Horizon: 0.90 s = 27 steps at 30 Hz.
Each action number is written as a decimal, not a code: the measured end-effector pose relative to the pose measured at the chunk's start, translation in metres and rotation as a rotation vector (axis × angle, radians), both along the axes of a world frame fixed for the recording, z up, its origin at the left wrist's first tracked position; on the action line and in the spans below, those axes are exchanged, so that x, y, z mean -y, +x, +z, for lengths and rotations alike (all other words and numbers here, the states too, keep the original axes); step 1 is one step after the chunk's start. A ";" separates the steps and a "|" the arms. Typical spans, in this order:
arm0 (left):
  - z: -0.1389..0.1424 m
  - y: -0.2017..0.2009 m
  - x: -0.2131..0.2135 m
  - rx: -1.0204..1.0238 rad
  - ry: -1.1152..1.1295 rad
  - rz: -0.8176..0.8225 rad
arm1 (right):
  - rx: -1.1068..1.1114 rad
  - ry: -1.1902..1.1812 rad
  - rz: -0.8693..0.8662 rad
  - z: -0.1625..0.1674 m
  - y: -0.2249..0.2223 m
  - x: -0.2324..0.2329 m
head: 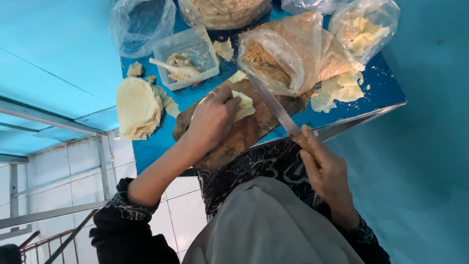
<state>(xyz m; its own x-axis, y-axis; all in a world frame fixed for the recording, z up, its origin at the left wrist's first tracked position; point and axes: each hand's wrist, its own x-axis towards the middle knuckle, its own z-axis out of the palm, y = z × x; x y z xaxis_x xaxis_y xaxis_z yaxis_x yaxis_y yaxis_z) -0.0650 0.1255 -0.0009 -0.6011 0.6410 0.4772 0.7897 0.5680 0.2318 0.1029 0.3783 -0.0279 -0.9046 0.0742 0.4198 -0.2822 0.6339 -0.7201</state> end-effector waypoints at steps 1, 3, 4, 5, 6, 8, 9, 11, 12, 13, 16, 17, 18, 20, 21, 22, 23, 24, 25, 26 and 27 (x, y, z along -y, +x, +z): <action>-0.001 0.002 -0.002 -0.016 -0.033 0.019 | 0.068 0.015 -0.034 0.000 0.000 0.000; -0.003 0.008 -0.006 -0.048 -0.096 0.057 | 0.204 0.045 -0.102 0.000 0.001 0.000; -0.004 0.009 -0.008 -0.076 -0.090 0.063 | 0.159 0.037 -0.074 0.000 0.001 0.000; -0.005 0.010 -0.009 -0.105 -0.085 0.068 | 0.113 0.028 -0.046 0.001 0.001 0.000; -0.005 0.011 -0.010 -0.133 -0.079 0.072 | 0.068 0.018 -0.019 0.001 0.002 0.000; -0.006 0.010 -0.010 -0.139 -0.143 0.068 | -0.020 0.031 0.021 0.000 0.002 -0.001; -0.006 0.009 -0.008 -0.141 -0.175 0.066 | -0.062 0.037 0.042 -0.001 0.002 -0.001; -0.005 0.004 -0.006 -0.056 -0.127 0.042 | 0.007 0.052 0.004 -0.003 0.002 -0.002; -0.005 0.002 -0.004 -0.014 -0.104 0.029 | 0.041 0.058 -0.016 -0.003 0.002 -0.003; -0.006 0.000 -0.003 -0.008 -0.097 0.020 | 0.073 0.065 -0.031 -0.004 0.001 -0.003; -0.009 -0.002 -0.001 -0.009 -0.077 0.001 | 0.101 0.084 -0.047 -0.006 0.001 -0.003; -0.010 -0.003 -0.001 -0.021 -0.072 0.000 | 0.064 0.088 -0.033 -0.006 0.002 -0.002; -0.011 -0.004 -0.001 -0.035 -0.068 -0.001 | 0.026 0.091 -0.017 -0.006 0.001 -0.001; -0.012 -0.007 0.000 -0.003 0.042 -0.027 | -0.025 0.079 0.002 -0.005 0.002 0.000; -0.012 -0.009 0.001 0.011 0.098 -0.040 | -0.052 0.073 0.012 -0.004 0.002 0.001; -0.010 -0.010 0.003 0.037 0.143 -0.050 | -0.042 0.069 0.008 -0.003 0.002 0.001; -0.009 -0.011 0.005 0.063 0.188 -0.061 | -0.032 0.065 0.003 -0.003 0.002 0.001; -0.007 -0.011 0.007 0.089 0.232 -0.073 | -0.021 0.060 -0.002 -0.002 0.002 0.002; -0.006 -0.010 0.007 0.058 0.229 -0.063 | 0.007 0.055 -0.015 -0.001 0.002 0.002; -0.005 -0.007 0.008 0.026 0.227 -0.052 | 0.036 0.051 -0.026 -0.001 0.002 0.002; -0.005 -0.003 0.007 -0.005 0.224 -0.041 | 0.065 0.046 -0.037 -0.001 0.002 0.001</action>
